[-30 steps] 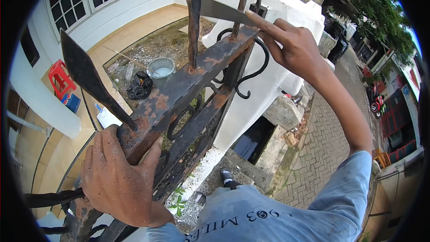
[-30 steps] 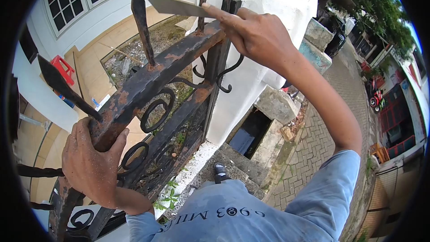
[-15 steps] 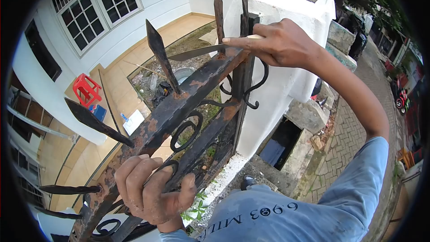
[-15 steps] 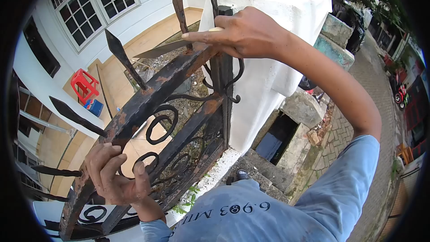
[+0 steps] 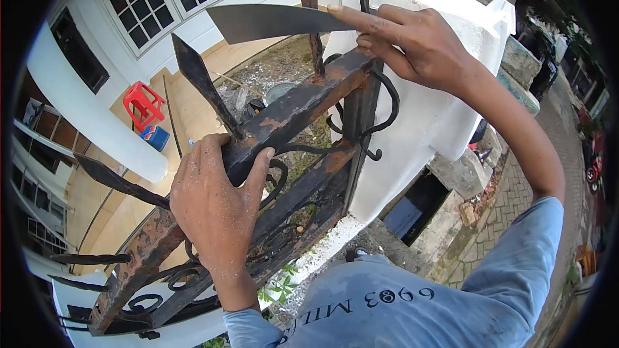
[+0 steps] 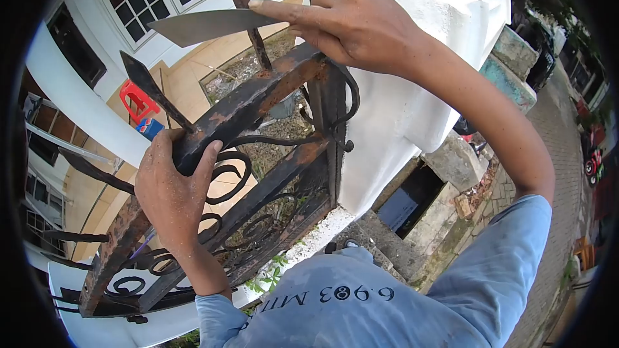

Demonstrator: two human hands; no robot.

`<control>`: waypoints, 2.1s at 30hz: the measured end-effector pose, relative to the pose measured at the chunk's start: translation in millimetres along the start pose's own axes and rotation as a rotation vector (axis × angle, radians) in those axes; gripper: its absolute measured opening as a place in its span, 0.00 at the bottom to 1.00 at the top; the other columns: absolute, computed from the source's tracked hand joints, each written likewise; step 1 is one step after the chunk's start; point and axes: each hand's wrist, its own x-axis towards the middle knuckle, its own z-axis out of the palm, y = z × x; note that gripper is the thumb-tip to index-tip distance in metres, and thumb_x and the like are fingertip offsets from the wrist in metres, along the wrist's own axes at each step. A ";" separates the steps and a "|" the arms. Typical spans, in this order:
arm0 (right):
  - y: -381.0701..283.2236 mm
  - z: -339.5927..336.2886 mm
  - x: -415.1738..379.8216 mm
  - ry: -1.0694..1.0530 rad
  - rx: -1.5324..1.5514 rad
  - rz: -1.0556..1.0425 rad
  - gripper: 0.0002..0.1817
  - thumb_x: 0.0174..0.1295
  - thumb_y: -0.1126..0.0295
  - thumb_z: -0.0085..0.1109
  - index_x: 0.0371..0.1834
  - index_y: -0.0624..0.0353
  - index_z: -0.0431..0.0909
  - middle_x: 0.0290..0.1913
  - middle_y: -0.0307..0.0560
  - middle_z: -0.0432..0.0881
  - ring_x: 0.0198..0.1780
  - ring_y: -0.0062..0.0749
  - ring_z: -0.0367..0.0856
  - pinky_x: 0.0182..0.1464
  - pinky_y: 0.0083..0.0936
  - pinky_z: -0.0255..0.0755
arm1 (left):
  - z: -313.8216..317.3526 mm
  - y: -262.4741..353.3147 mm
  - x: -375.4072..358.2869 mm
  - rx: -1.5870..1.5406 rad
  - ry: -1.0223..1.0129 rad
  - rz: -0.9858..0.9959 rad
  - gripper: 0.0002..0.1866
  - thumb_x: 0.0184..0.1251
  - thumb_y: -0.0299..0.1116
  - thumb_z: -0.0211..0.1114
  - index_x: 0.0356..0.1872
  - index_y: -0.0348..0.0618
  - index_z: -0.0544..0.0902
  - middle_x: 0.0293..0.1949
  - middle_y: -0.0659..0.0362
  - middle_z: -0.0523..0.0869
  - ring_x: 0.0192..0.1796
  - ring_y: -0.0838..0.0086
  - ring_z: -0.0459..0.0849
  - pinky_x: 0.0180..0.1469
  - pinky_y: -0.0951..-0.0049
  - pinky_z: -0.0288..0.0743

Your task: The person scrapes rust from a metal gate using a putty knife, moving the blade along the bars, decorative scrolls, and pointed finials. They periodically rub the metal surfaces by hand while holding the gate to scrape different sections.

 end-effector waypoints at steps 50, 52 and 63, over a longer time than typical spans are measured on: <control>-33.3 -81.5 -95.2 0.033 0.028 0.605 0.26 0.61 0.75 0.61 0.65 0.57 0.72 0.32 0.51 0.81 0.26 0.34 0.80 0.30 0.32 0.72 | -7.0 7.3 19.8 0.061 -0.182 -0.130 0.34 0.44 0.62 0.73 0.31 0.33 0.84 0.22 0.52 0.81 0.29 0.61 0.81 0.33 0.61 0.75; -33.9 -73.6 -85.5 0.019 0.045 0.599 0.26 0.62 0.75 0.60 0.65 0.56 0.72 0.30 0.50 0.79 0.26 0.34 0.79 0.29 0.33 0.71 | -9.9 5.1 28.5 0.015 -0.306 -0.128 0.34 0.45 0.63 0.72 0.31 0.33 0.84 0.24 0.51 0.82 0.28 0.60 0.82 0.33 0.61 0.76; -19.5 -37.1 -13.6 -0.354 -0.299 0.430 0.16 0.68 0.63 0.53 0.58 0.49 0.73 0.26 0.47 0.78 0.19 0.43 0.77 0.22 0.36 0.71 | 6.0 -5.5 13.6 0.013 -0.220 0.005 0.33 0.53 0.61 0.68 0.38 0.35 0.82 0.31 0.49 0.85 0.36 0.56 0.86 0.37 0.61 0.79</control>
